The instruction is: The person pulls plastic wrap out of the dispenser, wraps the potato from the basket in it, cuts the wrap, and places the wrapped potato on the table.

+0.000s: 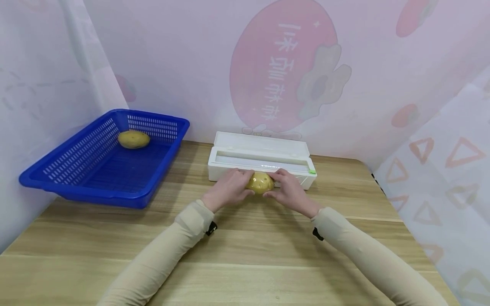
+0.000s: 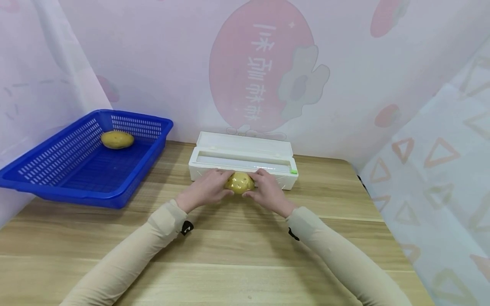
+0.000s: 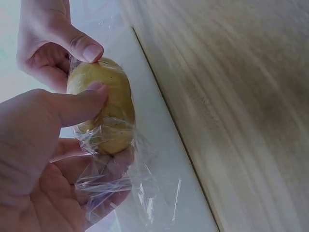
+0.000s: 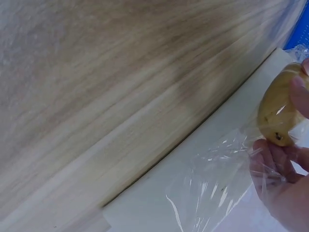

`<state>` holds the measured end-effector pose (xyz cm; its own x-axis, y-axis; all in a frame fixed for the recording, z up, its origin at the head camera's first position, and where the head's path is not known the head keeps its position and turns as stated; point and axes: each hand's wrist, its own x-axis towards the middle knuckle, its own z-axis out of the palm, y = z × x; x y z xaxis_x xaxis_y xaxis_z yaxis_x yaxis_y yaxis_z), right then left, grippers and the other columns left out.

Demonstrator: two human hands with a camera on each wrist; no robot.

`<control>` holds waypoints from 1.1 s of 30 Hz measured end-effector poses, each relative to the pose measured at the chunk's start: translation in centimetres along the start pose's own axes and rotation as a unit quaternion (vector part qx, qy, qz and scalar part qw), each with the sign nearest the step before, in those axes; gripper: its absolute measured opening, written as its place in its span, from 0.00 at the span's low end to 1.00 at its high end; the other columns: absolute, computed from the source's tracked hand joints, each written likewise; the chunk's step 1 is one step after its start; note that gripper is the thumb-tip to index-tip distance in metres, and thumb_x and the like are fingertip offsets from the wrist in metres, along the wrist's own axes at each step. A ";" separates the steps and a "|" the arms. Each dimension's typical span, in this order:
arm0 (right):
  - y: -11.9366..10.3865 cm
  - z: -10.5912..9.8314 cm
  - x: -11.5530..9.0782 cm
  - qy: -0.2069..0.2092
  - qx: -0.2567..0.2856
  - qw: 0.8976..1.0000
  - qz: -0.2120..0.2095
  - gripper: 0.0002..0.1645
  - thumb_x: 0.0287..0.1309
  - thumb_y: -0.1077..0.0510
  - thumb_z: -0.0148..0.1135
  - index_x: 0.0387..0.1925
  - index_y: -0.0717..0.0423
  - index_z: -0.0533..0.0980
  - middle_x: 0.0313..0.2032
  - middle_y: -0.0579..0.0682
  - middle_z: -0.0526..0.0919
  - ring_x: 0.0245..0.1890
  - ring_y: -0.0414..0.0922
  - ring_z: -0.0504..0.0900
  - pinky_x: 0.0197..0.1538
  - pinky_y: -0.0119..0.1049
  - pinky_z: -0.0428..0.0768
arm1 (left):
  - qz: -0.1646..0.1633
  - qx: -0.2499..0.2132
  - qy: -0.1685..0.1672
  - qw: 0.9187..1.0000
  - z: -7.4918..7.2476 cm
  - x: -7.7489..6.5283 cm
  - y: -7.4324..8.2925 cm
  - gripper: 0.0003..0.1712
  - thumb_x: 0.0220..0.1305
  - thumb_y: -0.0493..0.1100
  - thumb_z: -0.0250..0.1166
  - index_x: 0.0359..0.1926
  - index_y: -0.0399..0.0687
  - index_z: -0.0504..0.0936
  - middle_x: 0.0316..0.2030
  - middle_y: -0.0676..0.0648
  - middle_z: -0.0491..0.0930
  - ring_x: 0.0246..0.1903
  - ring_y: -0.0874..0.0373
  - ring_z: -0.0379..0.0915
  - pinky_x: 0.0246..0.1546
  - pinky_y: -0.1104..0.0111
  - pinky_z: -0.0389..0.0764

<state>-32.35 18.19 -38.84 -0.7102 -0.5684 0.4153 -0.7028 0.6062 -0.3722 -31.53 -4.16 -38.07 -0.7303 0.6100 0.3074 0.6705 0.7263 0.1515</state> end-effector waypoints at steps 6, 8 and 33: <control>0.3 -0.5 0.1 -0.025 0.003 1.000 0.002 0.36 0.47 0.56 0.79 0.57 0.65 0.78 0.38 0.53 0.78 0.37 0.51 0.78 0.38 0.38 0.77 | -0.012 -0.061 -0.007 0.998 0.3 0.0 0.0 0.28 0.63 0.45 0.70 0.58 0.35 0.73 0.39 0.43 0.81 0.38 0.53 0.77 0.42 0.63 0.77; 0.5 -0.6 0.2 -0.031 0.001 1.000 0.003 0.36 0.46 0.55 0.79 0.57 0.65 0.77 0.38 0.53 0.79 0.36 0.53 0.77 0.36 0.38 0.75 | -0.019 -0.081 -0.011 0.996 0.4 0.0 0.0 0.28 0.63 0.45 0.70 0.59 0.35 0.73 0.39 0.44 0.81 0.37 0.55 0.76 0.41 0.64 0.77; 1.2 -0.7 0.3 -0.068 0.029 0.997 0.037 0.36 0.54 0.52 0.75 0.60 0.63 0.75 0.39 0.50 0.78 0.36 0.49 0.75 0.37 0.38 0.75 | -0.052 -0.043 0.007 0.998 0.0 0.7 0.8 0.28 0.47 0.45 0.81 0.45 0.35 0.80 0.35 0.43 0.80 0.32 0.55 0.76 0.35 0.66 0.78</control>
<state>-33.37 19.15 -38.60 -0.7562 -0.5960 0.2702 -0.6468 0.6178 -0.4473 -31.51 -3.09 -37.71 -0.7952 0.5279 0.2984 0.6002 0.7552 0.2634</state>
